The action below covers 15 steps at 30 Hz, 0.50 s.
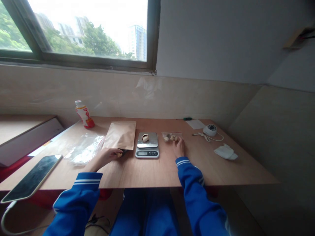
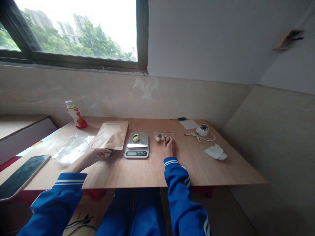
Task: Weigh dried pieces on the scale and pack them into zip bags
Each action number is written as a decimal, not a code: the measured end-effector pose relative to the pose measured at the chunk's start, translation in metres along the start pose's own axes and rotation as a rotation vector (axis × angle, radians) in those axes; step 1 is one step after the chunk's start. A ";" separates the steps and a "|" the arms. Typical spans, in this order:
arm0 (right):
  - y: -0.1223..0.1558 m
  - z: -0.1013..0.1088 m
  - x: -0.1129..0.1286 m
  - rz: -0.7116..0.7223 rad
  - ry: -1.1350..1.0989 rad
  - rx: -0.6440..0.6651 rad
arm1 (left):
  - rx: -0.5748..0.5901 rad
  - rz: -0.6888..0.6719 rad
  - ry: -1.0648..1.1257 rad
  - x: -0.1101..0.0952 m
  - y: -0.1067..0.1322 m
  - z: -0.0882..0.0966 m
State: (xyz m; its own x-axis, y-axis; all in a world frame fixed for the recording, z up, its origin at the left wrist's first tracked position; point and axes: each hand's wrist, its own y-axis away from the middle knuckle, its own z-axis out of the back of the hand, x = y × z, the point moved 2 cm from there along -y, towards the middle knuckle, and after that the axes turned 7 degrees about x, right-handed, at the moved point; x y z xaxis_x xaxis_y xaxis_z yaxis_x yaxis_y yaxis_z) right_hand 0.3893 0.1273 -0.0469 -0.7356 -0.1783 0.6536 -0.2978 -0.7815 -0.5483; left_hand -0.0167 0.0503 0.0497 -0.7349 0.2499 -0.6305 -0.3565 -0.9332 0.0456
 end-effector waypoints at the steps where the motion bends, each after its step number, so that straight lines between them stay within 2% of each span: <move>1: 0.000 0.000 0.000 -0.002 0.003 -0.001 | 0.004 -0.007 -0.003 -0.001 0.002 0.001; 10: 0.000 0.004 0.004 -0.042 -0.017 0.014 | 0.011 -0.060 -0.019 -0.011 0.014 0.015; 15: 0.000 0.004 0.004 -0.036 -0.015 0.019 | 0.026 -0.045 -0.021 -0.021 0.016 0.018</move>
State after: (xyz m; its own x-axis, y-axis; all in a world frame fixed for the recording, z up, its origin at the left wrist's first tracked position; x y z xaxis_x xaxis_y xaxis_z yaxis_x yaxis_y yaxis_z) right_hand 0.3887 0.1241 -0.0417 -0.7151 -0.1585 0.6809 -0.3124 -0.7989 -0.5140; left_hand -0.0168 0.0348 0.0775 -0.7297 0.2972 -0.6158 -0.4043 -0.9138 0.0381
